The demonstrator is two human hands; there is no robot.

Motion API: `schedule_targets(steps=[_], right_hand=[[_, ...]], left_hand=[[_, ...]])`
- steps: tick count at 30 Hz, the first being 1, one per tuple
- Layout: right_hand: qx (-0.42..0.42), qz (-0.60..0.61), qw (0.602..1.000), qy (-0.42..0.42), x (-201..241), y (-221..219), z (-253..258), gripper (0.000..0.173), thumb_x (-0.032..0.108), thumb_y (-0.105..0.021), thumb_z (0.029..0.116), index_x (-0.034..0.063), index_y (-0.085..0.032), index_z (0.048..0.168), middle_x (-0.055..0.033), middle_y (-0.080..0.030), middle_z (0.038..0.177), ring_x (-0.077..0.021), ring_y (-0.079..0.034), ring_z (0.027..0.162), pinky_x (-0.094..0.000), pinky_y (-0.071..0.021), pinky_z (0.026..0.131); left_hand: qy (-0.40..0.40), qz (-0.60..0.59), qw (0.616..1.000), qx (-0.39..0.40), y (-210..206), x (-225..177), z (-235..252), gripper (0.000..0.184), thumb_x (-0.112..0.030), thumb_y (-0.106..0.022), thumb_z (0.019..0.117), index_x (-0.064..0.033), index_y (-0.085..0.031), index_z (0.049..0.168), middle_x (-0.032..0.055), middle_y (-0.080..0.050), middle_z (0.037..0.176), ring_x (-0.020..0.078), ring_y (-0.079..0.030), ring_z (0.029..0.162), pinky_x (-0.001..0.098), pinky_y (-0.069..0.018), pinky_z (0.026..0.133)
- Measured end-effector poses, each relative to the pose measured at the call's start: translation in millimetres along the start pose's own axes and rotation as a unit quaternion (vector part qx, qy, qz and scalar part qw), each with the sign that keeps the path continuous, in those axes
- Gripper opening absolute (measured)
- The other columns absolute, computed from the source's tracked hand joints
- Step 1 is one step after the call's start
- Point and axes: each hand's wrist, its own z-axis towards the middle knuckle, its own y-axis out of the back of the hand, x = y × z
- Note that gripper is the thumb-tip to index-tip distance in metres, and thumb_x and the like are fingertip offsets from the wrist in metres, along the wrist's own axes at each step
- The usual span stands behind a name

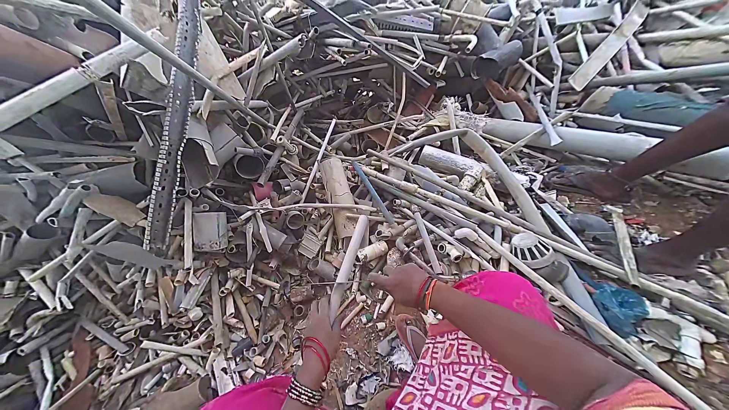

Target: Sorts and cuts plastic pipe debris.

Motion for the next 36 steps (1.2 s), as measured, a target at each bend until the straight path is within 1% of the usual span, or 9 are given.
schedule_targets(steps=[5,10,14,18,23,28,30,32,36], right_hand=[[-0.071,0.089,0.979,-0.169,-28.1,16.3,20.0,0.049,0.030,-0.036,0.1132,0.0147,-0.034,0.160,-0.0295,-0.061,0.132,-0.0480,-0.063,0.119,-0.0627,-0.0486,0.097],[0.037,0.061,0.997,-0.014,-18.6,-3.2,18.8,0.048,0.033,-0.036,0.1136,0.0099,-0.039,0.156,-0.0316,-0.064,0.123,-0.0507,-0.062,0.117,-0.0664,-0.0461,0.096],[-0.043,0.135,0.971,-0.193,-25.7,10.5,25.6,0.053,0.039,-0.031,0.1136,0.0036,-0.037,0.153,-0.0302,-0.062,0.129,-0.0460,-0.060,0.125,-0.0607,-0.0464,0.102],[0.015,0.077,0.997,-0.028,-24.1,-5.7,14.9,0.052,0.039,-0.037,0.1127,-0.0066,-0.052,0.133,-0.0324,-0.064,0.114,-0.0494,-0.063,0.112,-0.0641,-0.0469,0.094],[-0.088,0.189,0.958,-0.199,-36.3,5.5,22.4,0.057,0.042,-0.033,0.1129,-0.0039,-0.047,0.143,-0.0299,-0.062,0.128,-0.0435,-0.060,0.125,-0.0586,-0.0446,0.105],[0.022,0.054,0.998,-0.031,-25.3,-6.8,13.7,0.051,0.041,-0.039,0.1118,-0.0046,-0.053,0.132,-0.0323,-0.065,0.112,-0.0503,-0.064,0.111,-0.0655,-0.0471,0.092],[-0.021,0.113,0.984,-0.137,-26.4,1.5,16.1,0.054,0.041,-0.036,0.1126,-0.0045,-0.049,0.139,-0.0323,-0.063,0.122,-0.0479,-0.061,0.120,-0.0622,-0.0462,0.099],[-0.067,0.161,0.960,-0.218,-31.8,7.6,19.2,0.056,0.042,-0.035,0.1124,-0.0023,-0.046,0.144,-0.0301,-0.062,0.128,-0.0444,-0.060,0.125,-0.0594,-0.0462,0.103],[0.028,0.061,0.997,-0.032,-25.8,-8.6,7.2,0.050,0.039,-0.042,0.1115,-0.0041,-0.052,0.135,-0.0327,-0.065,0.112,-0.0507,-0.064,0.110,-0.0653,-0.0478,0.091]], left_hand=[[-0.067,-0.096,0.991,-0.067,-7.8,16.9,1.2,0.054,-0.010,-0.068,0.0967,0.0082,-0.050,0.144,0.0301,-0.059,0.135,0.0423,-0.061,0.122,0.0538,-0.0444,0.108],[0.014,-0.119,0.993,-0.018,-6.4,14.7,8.5,0.048,-0.011,-0.058,0.1036,0.0017,-0.046,0.148,0.0283,-0.063,0.129,0.0412,-0.063,0.119,0.0561,-0.0451,0.106],[0.005,-0.114,0.993,-0.009,-4.5,9.7,6.3,0.047,-0.013,-0.053,0.1058,0.0003,-0.044,0.150,0.0277,-0.065,0.123,0.0405,-0.065,0.112,0.0559,-0.0477,0.100],[0.009,-0.110,0.993,-0.029,-10.9,6.6,6.6,0.066,-0.017,-0.071,0.0967,0.0052,-0.037,0.148,0.0303,-0.066,0.116,0.0431,-0.067,0.106,0.0555,-0.0507,0.097],[-0.036,-0.164,0.985,-0.028,-12.9,17.5,7.6,0.055,-0.007,-0.066,0.0960,0.0067,-0.043,0.143,0.0292,-0.065,0.115,0.0388,-0.067,0.103,0.0528,-0.0518,0.094],[-0.028,-0.188,0.982,0.006,-11.5,22.3,15.7,0.048,-0.011,-0.055,0.1039,0.0072,-0.045,0.147,0.0306,-0.052,0.142,0.0398,-0.055,0.129,0.0512,-0.0405,0.111],[-0.013,-0.236,0.972,0.011,-15.1,24.7,15.5,0.045,-0.009,-0.051,0.1052,0.0053,-0.045,0.148,0.0250,-0.062,0.124,0.0281,-0.063,0.100,0.0428,-0.0503,0.092],[-0.011,-0.307,0.952,0.020,-17.6,22.8,14.8,0.042,-0.009,-0.047,0.1071,0.0043,-0.044,0.147,0.0162,-0.062,0.102,0.0164,-0.057,0.073,0.0334,-0.0501,0.070],[-0.021,-0.336,0.941,0.022,-21.5,22.8,15.8,0.047,-0.014,-0.052,0.1042,0.0060,-0.036,0.144,0.0093,-0.056,0.084,0.0131,-0.053,0.059,0.0306,-0.0497,0.058]])
